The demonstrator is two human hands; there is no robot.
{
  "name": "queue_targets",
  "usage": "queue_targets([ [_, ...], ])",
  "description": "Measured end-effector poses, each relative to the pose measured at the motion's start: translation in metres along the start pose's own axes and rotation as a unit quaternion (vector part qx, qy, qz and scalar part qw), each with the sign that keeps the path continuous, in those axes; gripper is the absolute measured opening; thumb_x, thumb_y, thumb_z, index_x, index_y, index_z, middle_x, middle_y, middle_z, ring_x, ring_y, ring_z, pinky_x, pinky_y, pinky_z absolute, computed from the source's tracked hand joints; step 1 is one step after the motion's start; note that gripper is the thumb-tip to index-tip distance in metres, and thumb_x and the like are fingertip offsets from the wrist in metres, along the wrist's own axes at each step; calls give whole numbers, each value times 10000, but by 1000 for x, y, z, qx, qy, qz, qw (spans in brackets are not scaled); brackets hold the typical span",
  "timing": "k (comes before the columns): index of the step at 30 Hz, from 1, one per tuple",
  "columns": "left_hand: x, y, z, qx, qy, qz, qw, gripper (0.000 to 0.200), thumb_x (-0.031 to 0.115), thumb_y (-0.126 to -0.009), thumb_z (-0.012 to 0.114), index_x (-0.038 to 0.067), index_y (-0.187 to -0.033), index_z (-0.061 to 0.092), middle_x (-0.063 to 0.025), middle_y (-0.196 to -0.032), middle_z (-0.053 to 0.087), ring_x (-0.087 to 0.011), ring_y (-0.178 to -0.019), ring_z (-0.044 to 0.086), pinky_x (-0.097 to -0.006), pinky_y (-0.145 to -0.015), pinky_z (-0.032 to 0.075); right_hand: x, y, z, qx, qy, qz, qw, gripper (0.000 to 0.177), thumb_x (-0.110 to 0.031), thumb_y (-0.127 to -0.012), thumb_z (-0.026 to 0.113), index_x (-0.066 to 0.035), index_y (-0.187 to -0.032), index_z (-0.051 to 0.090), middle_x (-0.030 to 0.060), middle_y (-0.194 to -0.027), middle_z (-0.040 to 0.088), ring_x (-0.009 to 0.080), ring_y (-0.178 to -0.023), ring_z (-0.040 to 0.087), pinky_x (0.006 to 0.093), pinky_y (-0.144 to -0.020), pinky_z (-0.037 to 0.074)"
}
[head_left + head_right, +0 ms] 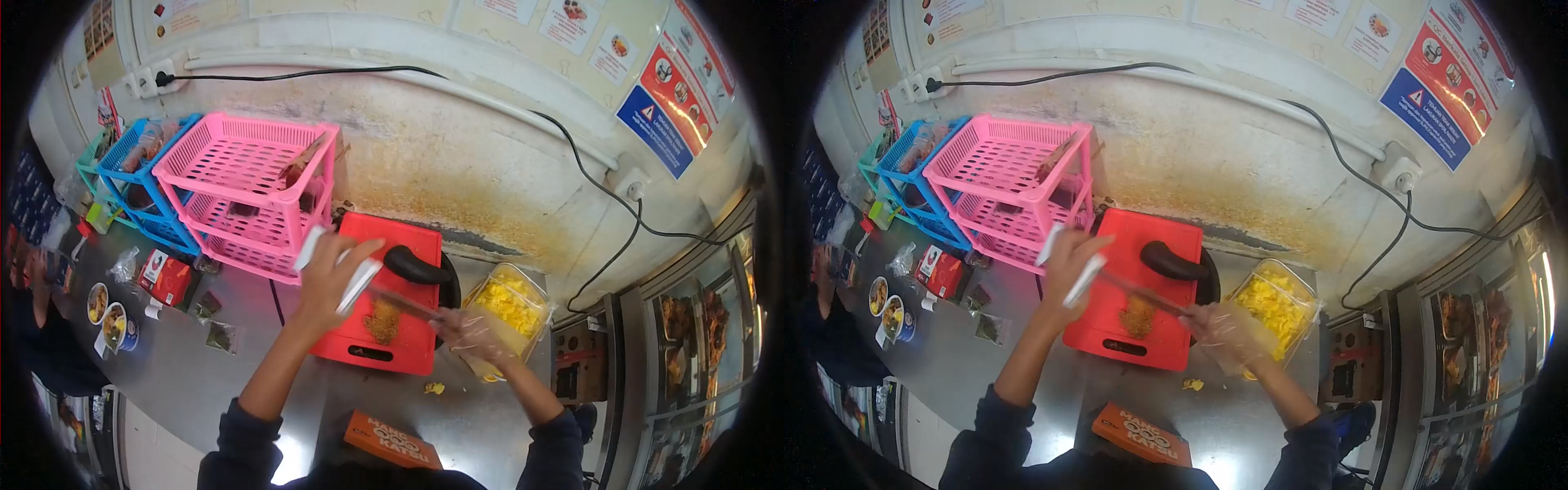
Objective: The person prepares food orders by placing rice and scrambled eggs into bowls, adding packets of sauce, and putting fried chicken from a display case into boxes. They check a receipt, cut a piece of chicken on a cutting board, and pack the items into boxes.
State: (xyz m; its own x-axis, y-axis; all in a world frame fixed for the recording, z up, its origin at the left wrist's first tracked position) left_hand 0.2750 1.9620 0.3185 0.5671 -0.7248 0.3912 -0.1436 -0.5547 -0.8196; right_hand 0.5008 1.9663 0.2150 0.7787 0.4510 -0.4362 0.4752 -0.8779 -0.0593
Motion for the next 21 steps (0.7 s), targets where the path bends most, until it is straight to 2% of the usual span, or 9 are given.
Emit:
queue_targets([
  [2, -39, 5, 64, -168, -21, -65, 983, 493, 35, -702, 511, 98, -1191, 496, -136, -876, 456, -308, -873, 468, -429, -738, 394, -20, -8, 16, -128, 145, -15, 981, 288, -342, -877, 470, -71, -908, 563, 154, -710, 596, 319, -711, 605, 406, -642, 478],
  [3, -56, 18, 80, -166, -22, -65, 984, 493, 35, -702, 511, 98, -1191, 496, -136, -876, 456, -308, -873, 468, -429, -738, 394, -21, -13, 23, -127, 146, -18, 981, 288, -342, -877, 470, -71, -908, 563, 154, -710, 596, 319, -711, 605, 406, -642, 478],
  [6, -109, 77, 120, -267, -93, -126, 951, 510, 41, -711, 476, 97, -1217, 453, -149, -933, 443, -322, -939, 436, -414, -810, 376, -4, -25, 48, -151, 128, -29, 980, 309, -355, -885, 448, -67, -851, 553, 156, -725, 599, 310, -723, 607, 418, -663, 473],
  [8, -115, 79, 129, -249, -96, -133, 955, 514, 42, -709, 479, 95, -1219, 448, -151, -941, 442, -321, -945, 434, -414, -819, 375, -2, -28, 58, -122, 76, -88, 986, 319, -352, -894, 431, -64, -831, 550, 159, -728, 600, 311, -730, 608, 428, -668, 471],
  [9, -112, 78, 126, -229, -94, -134, 960, 518, 43, -707, 482, 92, -1221, 443, -153, -949, 442, -320, -951, 431, -413, -829, 374, 1, -25, 68, -130, 65, -85, 986, 319, -352, -894, 431, -64, -831, 550, 159, -728, 600, 311, -730, 608, 428, -668, 471],
  [12, -109, 74, 127, -246, -93, -127, 956, 516, 50, -712, 486, 86, -1224, 434, -154, -949, 441, -320, -950, 433, -414, -839, 372, 4, -26, 57, -123, 128, -70, 982, 334, -387, -884, 435, -87, -890, 582, 131, -668, 598, 298, -667, 611, 415, -633, 476],
  [14, -101, 65, 120, -235, -96, -117, 960, 517, 35, -700, 476, 82, -1214, 438, -154, -946, 440, -317, -947, 431, -408, -834, 372, -1, -19, 52, -151, 141, 19, 978, 272, -317, -886, 444, -76, -860, 569, 159, -772, 608, 306, -762, 610, 414, -687, 473],
  [18, -66, 24, 82, -233, -97, -139, 958, 554, -20, -676, 463, 71, -1222, 424, -163, -951, 437, -329, -946, 423, -414, -844, 364, -28, -17, 17, -116, 128, -30, 985, 281, -320, -892, 433, -79, -876, 576, 158, -792, 611, 308, -768, 611, 416, -698, 475],
  [21, -90, 74, 107, -243, -97, -124, 957, 572, -33, -668, 467, 64, -1228, 402, -176, -956, 436, -345, -946, 418, -415, -852, 355, -35, 3, 19, -112, 103, -10, 988, 310, -330, -898, 423, -60, -871, 574, 165, -803, 613, 312, -776, 611, 416, -703, 480],
])
Point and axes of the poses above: each hand's wrist, its own y-axis away from the middle knuckle, its own z-axis out of the palm, x = y × z, the point moved 8 cm from there along -y, towards the middle knuckle
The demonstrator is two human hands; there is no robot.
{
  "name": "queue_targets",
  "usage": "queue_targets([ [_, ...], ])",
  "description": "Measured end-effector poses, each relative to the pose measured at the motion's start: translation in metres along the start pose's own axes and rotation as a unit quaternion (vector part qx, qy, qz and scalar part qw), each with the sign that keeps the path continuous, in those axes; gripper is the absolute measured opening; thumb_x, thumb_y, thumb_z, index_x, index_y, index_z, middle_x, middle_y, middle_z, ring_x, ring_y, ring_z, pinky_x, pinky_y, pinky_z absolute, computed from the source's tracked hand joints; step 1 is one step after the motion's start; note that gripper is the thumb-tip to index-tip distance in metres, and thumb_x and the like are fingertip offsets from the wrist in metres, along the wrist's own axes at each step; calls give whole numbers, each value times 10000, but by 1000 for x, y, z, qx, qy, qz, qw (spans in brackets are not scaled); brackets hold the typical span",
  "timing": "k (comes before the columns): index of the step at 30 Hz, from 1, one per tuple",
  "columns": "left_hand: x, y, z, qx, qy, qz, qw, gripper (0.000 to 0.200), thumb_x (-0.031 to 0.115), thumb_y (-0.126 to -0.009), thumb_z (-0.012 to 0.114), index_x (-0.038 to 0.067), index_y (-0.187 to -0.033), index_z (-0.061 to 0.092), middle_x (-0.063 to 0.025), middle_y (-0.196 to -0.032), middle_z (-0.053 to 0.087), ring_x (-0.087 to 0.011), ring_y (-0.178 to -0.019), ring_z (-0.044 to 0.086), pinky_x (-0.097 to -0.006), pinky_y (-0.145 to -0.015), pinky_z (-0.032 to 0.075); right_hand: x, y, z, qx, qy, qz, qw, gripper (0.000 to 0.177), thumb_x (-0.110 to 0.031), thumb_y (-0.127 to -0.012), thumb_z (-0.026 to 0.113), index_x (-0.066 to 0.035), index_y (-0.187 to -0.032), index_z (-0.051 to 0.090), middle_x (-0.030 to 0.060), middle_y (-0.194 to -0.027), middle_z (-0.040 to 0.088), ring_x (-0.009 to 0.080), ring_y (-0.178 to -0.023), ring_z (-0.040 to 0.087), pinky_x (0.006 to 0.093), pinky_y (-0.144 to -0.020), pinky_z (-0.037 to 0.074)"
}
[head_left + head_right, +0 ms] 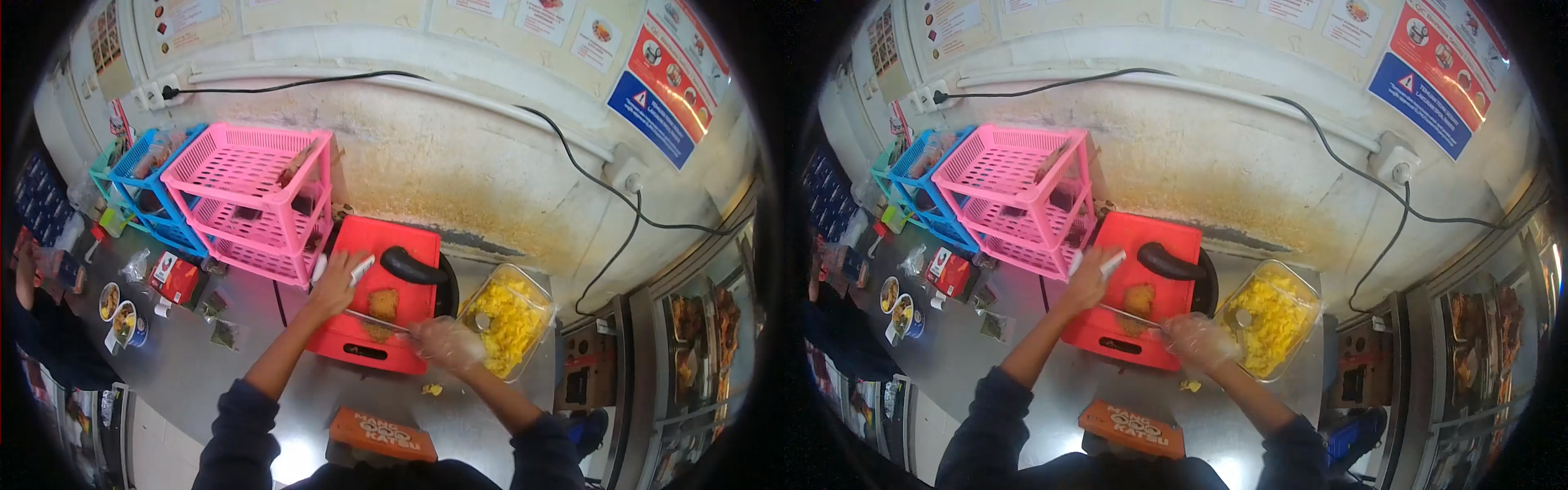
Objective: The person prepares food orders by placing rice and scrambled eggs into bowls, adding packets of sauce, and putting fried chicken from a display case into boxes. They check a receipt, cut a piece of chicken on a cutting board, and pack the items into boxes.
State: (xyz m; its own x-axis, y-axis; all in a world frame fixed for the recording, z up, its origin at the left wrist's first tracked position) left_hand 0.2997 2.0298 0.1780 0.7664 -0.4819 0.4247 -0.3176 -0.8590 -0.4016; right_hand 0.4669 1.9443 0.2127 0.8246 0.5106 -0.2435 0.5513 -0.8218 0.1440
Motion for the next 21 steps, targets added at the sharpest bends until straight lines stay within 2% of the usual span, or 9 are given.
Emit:
queue_targets([
  [3, 4, 0, -9, 16, 19, 6, 1000, 556, -15, -680, 474, 50, -1225, 390, -189, -984, 437, -359, -974, 413, -445, -877, 333, 3, -4, 22, -35, -35, 8, 999, 333, -343, -899, 418, -52, -868, 577, 162, -807, 616, 310, -795, 611, 415, -721, 478],
  [5, -1, -11, -18, 22, 11, 3, 1000, 540, -1, -688, 477, 48, -1219, 395, -189, -996, 440, -361, -987, 410, -463, -885, 323, 2, -8, 10, -35, 37, 2, 999, 369, -368, -905, 399, -52, -859, 586, 152, -794, 620, 309, -787, 613, 406, -709, 479],
  [7, 0, 14, -9, 65, 22, 59, 996, 460, 78, -752, 415, 53, -1212, 426, -195, -1045, 453, -375, -962, 409, -487, -856, 316, -1, -9, 29, -53, 17, 10, 998, 375, -374, -904, 395, -57, -851, 588, 145, -784, 621, 303, -773, 616, 402, -698, 482],
  [11, 4, 8, -5, -6, 1, 1, 1000, 425, 69, -766, 437, 34, -1190, 435, -182, -1010, 461, -363, -913, 423, -461, -808, 331, -6, -1, 10, -57, -32, 0, 998, 373, -375, -895, 401, -58, -833, 588, 137, -767, 621, 292, -747, 618, 403, -674, 488],
  [13, 27, -16, -48, 46, 25, 15, 999, 487, 35, -715, 454, 45, -1201, 420, -192, -989, 444, -373, -922, 419, -468, -819, 329, 1, -7, -18, -50, 3, 13, 999, 353, -363, -891, 413, -61, -835, 587, 141, -765, 616, 293, -753, 614, 408, -682, 484],
  [15, 30, -31, -57, 105, 36, 32, 993, 570, 0, -671, 481, 66, -1230, 389, -197, -969, 430, -378, -951, 419, -474, -850, 326, 16, -9, -3, -72, 25, 37, 996, 333, -352, -886, 424, -65, -837, 587, 145, -763, 611, 294, -758, 610, 413, -689, 479],
  [18, -26, -29, 24, 74, 53, -6, 996, 570, 5, -677, 492, 62, -1234, 386, -196, -976, 431, -381, -976, 414, -481, -874, 315, 55, -37, 33, 16, -21, 17, 1000, 273, -317, -874, 458, -75, -834, 578, 150, -745, 597, 295, -756, 602, 421, -685, 472],
  [19, -20, -29, 22, 64, -15, 29, 997, 558, 8, -674, 491, 43, -1221, 390, -192, -969, 433, -366, -969, 416, -471, -858, 323, 58, -47, 35, 15, 20, -21, 999, 250, -304, -865, 474, -77, -833, 573, 147, -756, 596, 292, -759, 602, 420, -679, 468],
  [21, -7, -27, 11, 46, -25, 21, 998, 555, 11, -671, 495, 38, -1215, 393, -191, -968, 431, -361, -961, 415, -467, -848, 327, 42, -36, 28, 2, 48, -50, 998, 228, -291, -855, 490, -78, -832, 568, 144, -767, 596, 289, -762, 601, 419, -673, 464],
])
Point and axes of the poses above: each hand's wrist, its own y-axis away from the middle knuckle, its own z-axis out of the palm, x = y × z, the point moved 8 cm from there along -y, towards the middle knuckle
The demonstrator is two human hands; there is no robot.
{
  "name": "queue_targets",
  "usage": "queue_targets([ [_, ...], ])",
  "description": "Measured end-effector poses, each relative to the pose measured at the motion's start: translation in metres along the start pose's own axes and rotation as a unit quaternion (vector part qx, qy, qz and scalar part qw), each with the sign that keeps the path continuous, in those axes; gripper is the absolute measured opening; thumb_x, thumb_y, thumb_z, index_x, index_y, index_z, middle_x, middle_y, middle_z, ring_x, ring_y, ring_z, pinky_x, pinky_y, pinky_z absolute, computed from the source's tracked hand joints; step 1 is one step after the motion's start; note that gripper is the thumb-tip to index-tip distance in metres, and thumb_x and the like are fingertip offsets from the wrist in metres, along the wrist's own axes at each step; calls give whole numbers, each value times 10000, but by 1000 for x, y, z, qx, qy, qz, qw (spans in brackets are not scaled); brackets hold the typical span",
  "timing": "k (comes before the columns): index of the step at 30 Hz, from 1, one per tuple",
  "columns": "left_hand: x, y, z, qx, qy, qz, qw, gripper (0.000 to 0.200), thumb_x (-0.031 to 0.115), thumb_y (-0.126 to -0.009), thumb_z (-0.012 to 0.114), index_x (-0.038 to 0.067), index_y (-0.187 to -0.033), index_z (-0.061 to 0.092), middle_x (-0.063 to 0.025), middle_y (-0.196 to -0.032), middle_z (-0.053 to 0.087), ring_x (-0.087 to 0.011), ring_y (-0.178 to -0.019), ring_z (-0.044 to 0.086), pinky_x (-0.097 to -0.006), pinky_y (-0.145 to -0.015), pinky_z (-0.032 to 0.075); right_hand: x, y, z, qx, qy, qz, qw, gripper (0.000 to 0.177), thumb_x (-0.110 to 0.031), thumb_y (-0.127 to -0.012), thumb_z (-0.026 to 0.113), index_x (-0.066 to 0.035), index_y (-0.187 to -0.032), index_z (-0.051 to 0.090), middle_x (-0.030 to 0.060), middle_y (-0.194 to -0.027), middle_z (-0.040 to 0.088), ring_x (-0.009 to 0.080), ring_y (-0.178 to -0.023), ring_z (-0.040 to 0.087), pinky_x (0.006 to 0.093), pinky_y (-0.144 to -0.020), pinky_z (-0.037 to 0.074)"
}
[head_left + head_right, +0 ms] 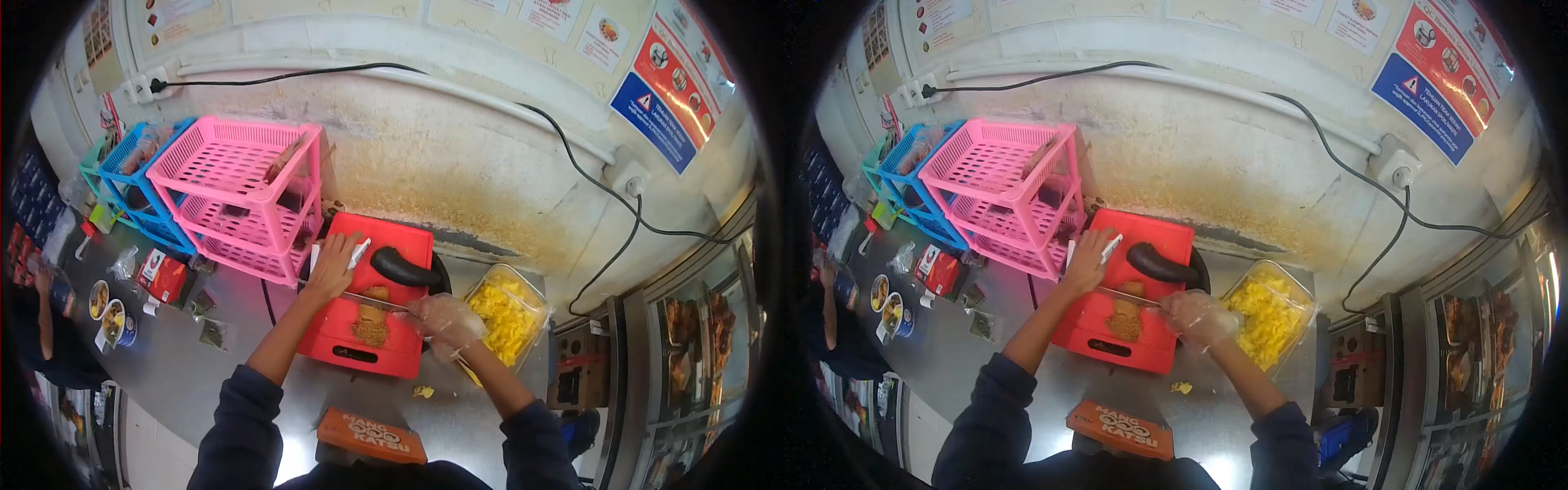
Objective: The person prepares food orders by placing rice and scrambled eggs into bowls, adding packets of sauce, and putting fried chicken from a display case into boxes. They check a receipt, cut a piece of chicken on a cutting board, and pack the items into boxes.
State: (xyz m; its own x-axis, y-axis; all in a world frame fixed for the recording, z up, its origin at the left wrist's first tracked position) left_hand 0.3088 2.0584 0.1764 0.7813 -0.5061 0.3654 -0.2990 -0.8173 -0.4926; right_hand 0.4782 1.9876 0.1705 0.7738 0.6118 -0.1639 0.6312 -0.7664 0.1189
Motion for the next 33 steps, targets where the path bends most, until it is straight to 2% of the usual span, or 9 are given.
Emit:
queue_targets([
  [7, -17, -7, 6, 65, -1, 4, 998, 490, 20, -717, 480, 73, -1200, 419, -167, -1007, 459, -348, -960, 425, -457, -853, 319, 10, -13, 10, 88, 50, 32, 994, 238, -319, -853, 486, -99, -834, 574, 120, -800, 609, 286, -780, 604, 417, -681, 464],
  [11, -16, -11, -2, -51, -35, -65, 996, 398, 46, -763, 475, 48, -1160, 468, -172, -1040, 497, -341, -1022, 440, -443, -919, 309, 10, -21, -5, 52, -15, 7, 999, 388, -421, -883, 409, -86, -809, 591, 140, -728, 612, 321, -702, 599, 423, -629, 457],
  [15, 5, -6, -99, 221, 67, -8, 973, 316, 94, -803, 473, 53, -1115, 504, -114, -943, 545, -277, -866, 525, -392, -739, 406, 15, -1, -57, 114, 8, 65, 991, 379, -426, -870, 426, -84, -830, 586, 143, -723, 612, 323, -689, 595, 433, -619, 451],
  [17, -6, 9, -132, 250, 381, -116, 883, 278, 202, -909, 410, 55, -1137, 471, -87, -827, 552, -218, -715, 556, -374, -658, 440, 29, 0, -83, 152, 113, 108, 976, 356, -419, -859, 450, -88, -900, 577, 150, -716, 605, 324, -690, 593, 443, -625, 445],
  [21, 8, 48, -165, 267, 552, -172, 771, 338, 323, -950, 330, 89, -1177, 422, -52, -727, 515, -180, -620, 546, -388, -674, 474, 13, -20, -104, 99, 115, 113, 982, 318, -334, -865, 474, -116, -1089, 530, 113, -940, 592, 262, -950, 569, 400, -810, 450],
  [23, 10, 72, -149, 225, 697, -255, 632, 360, 366, -940, 320, 137, -1211, 380, -46, -639, 462, -197, -576, 535, -430, -737, 490, -22, -23, -105, 109, 65, 55, 990, 470, -410, -833, 512, -148, -1220, 460, 155, -1105, 529, 302, -1094, 477, 428, -933, 371],
  [27, 42, 99, -136, 123, 812, -271, 503, 385, 419, -916, 359, 171, -1210, 383, -33, -656, 425, -226, -669, 541, -540, -853, 434, -82, -10, -35, 228, -1, -150, 962, 609, -499, -797, 524, -158, -1288, 407, 224, -1226, 427, 368, -1138, 413, 457, -985, 304],
  [29, 56, 109, -137, 112, 814, -271, 502, 393, 421, -911, 374, 170, -1213, 382, -34, -668, 425, -235, -687, 538, -559, -866, 418, -84, -21, 0, 207, 51, -59, 975, 701, -556, -773, 520, -180, -1340, 352, 267, -1299, 326, 415, -1169, 347, 480, -1011, 251],
  [33, 84, 120, -150, 99, 836, -278, 464, 435, 383, -896, 442, 166, -1267, 373, -38, -688, 412, -225, -657, 512, -565, -821, 454, -80, -35, 10, 180, -10, -4, 984, 419, -420, -810, 514, -127, -1108, 544, 191, -1146, 497, 362, -1086, 460, 440, -859, 418],
])
Point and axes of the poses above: each hand's wrist, its own y-axis away from the middle knuckle, its own z-axis out of the palm, x = y × z, the point moved 8 cm from there along -y, towards the middle knuckle
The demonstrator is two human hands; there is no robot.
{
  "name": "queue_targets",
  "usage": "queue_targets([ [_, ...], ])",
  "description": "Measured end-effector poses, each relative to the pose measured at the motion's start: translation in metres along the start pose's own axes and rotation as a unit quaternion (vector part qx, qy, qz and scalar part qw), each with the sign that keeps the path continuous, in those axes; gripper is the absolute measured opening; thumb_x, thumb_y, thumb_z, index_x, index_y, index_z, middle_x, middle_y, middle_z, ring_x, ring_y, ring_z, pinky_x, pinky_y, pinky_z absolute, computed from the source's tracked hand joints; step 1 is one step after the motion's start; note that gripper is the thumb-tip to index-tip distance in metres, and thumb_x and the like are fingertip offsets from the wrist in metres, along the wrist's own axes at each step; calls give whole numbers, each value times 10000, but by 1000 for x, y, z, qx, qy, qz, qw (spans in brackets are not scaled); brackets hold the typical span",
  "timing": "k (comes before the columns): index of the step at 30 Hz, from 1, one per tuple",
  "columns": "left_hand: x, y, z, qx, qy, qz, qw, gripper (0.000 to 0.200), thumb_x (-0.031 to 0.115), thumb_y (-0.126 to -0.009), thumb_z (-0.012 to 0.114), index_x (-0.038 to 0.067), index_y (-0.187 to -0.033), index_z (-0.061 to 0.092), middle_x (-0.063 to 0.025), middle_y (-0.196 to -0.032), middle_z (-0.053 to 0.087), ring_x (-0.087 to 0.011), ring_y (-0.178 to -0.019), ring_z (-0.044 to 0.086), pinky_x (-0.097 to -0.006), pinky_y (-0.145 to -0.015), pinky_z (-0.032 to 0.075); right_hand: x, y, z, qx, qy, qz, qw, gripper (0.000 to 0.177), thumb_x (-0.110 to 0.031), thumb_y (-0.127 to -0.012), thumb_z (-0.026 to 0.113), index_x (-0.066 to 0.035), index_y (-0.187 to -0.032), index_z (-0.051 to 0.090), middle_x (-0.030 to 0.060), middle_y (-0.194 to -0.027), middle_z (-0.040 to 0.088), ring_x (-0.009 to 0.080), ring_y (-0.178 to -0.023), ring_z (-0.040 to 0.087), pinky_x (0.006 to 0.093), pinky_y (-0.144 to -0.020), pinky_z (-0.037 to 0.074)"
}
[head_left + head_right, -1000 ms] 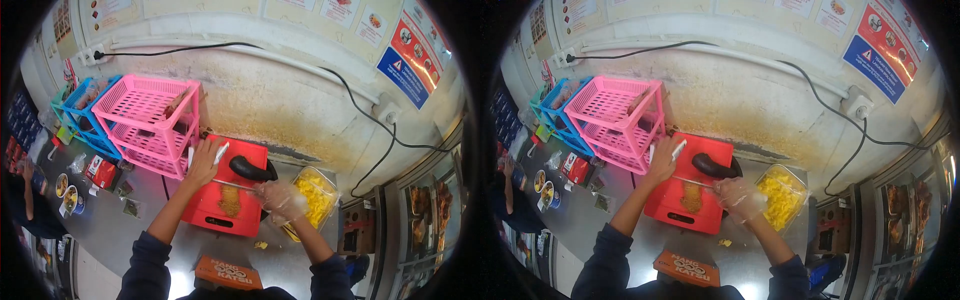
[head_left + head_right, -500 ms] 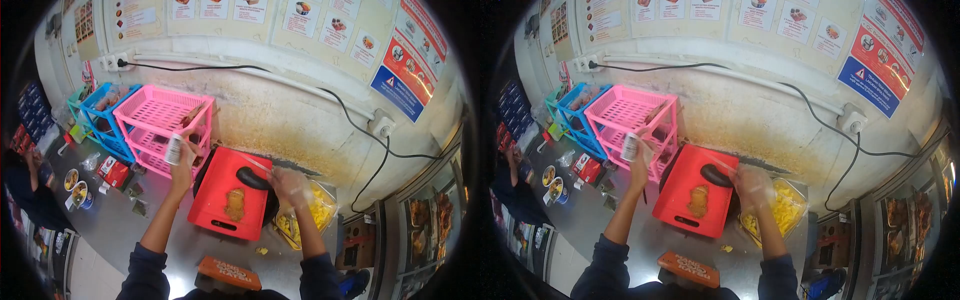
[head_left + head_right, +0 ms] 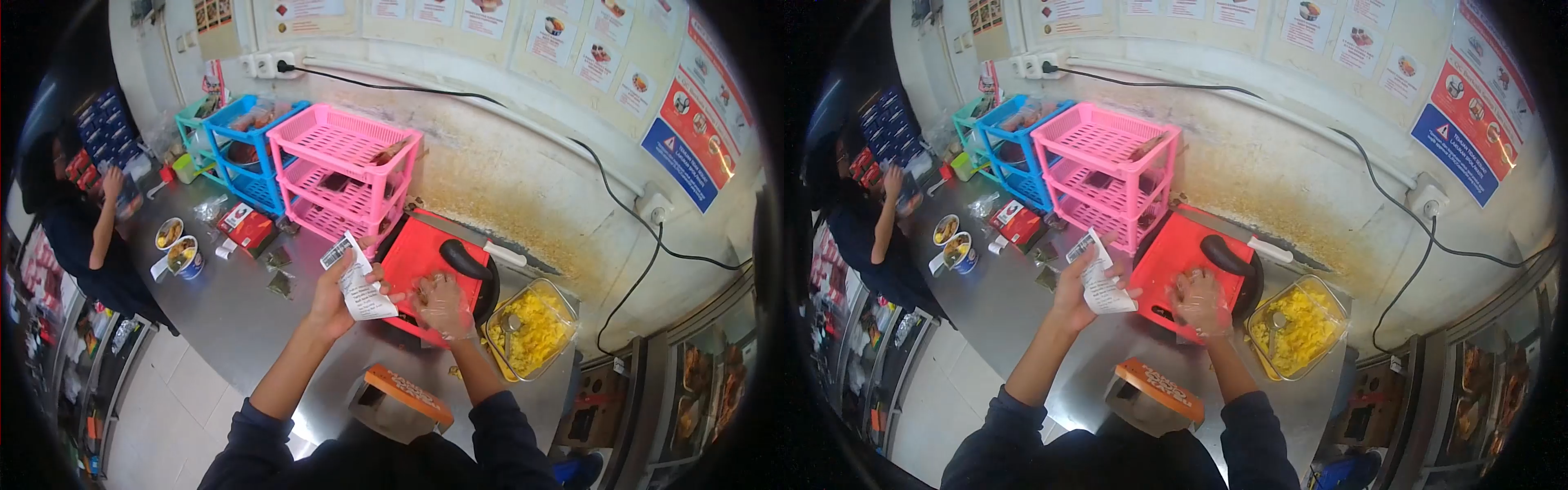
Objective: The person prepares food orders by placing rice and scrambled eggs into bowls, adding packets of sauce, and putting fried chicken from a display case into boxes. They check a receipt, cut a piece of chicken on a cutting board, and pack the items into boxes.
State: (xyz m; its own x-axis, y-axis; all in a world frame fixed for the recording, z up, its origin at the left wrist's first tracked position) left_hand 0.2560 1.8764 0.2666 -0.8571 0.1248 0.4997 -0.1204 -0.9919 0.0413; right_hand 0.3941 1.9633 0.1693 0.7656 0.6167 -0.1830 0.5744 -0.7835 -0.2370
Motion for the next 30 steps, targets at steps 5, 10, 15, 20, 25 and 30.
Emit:
queue_targets([
  [5, 6, 36, 11, -38, 37, -17, 998, 409, 347, -893, 463, 159, -1250, 394, -52, -719, 426, -220, -660, 510, -558, -805, 460, 1, 26, -34, 59, -86, 5, 995, 233, -293, -806, 550, -107, -946, 574, 131, -949, 582, 274, -799, 566, 364, -672, 468],
  [10, 1, 65, -42, -56, -257, 26, 964, 552, 291, -773, 614, 121, -1257, 409, -86, -866, 520, -229, -743, 552, -451, -836, 460, 9, 116, -69, 41, -743, 168, 647, 201, -213, -811, 588, -51, -927, 557, 131, -872, 594, 173, -720, 573, 311, -653, 472],
  [15, -65, 103, -63, -170, -716, 38, 676, 576, 185, -704, 677, 93, -1225, 448, -108, -1057, 547, -225, -889, 579, -353, -810, 467, -53, 225, -94, -70, -797, 75, 596, 211, -204, -798, 603, -22, -893, 556, 124, -905, 597, 195, -745, 569, 295, -665, 459],
  [20, -80, 81, -91, 31, -677, 86, 730, 291, 165, -790, 605, 38, -1049, 570, -162, -890, 613, -296, -784, 613, -325, -644, 456, -93, 233, -51, -109, -431, 199, 874, 279, -260, -779, 586, -22, -923, 571, 121, -822, 607, 244, -799, 585, 349, -701, 456],
  [25, -74, 76, -91, 51, -713, 145, 684, 237, 185, -843, 533, 36, -1018, 590, -193, -828, 608, -321, -756, 612, -327, -643, 454, -97, 231, 3, -43, 17, 192, 980, 325, -267, -797, 525, -73, -1057, 526, 162, -977, 574, 316, -852, 568, 447, -766, 435],
  [30, -75, 91, -148, 24, -628, 18, 777, 309, 185, -863, 493, 39, -1123, 571, -82, -973, 640, -182, -866, 594, -302, -713, 454, -99, 259, 4, -103, 141, 218, 960, 424, -283, -810, 519, -157, -1213, 485, 210, -1140, 489, 335, -969, 540, 421, -852, 436],
])
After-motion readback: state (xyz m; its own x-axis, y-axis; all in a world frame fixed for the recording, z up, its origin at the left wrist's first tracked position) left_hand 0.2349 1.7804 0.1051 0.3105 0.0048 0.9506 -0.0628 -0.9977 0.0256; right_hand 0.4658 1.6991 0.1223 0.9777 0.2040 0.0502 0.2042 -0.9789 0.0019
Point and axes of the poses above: each hand's wrist, its own y-axis away from the middle knuckle, its own z-axis out of the palm, x = y × z, the point moved 8 cm from there along -y, towards the middle knuckle
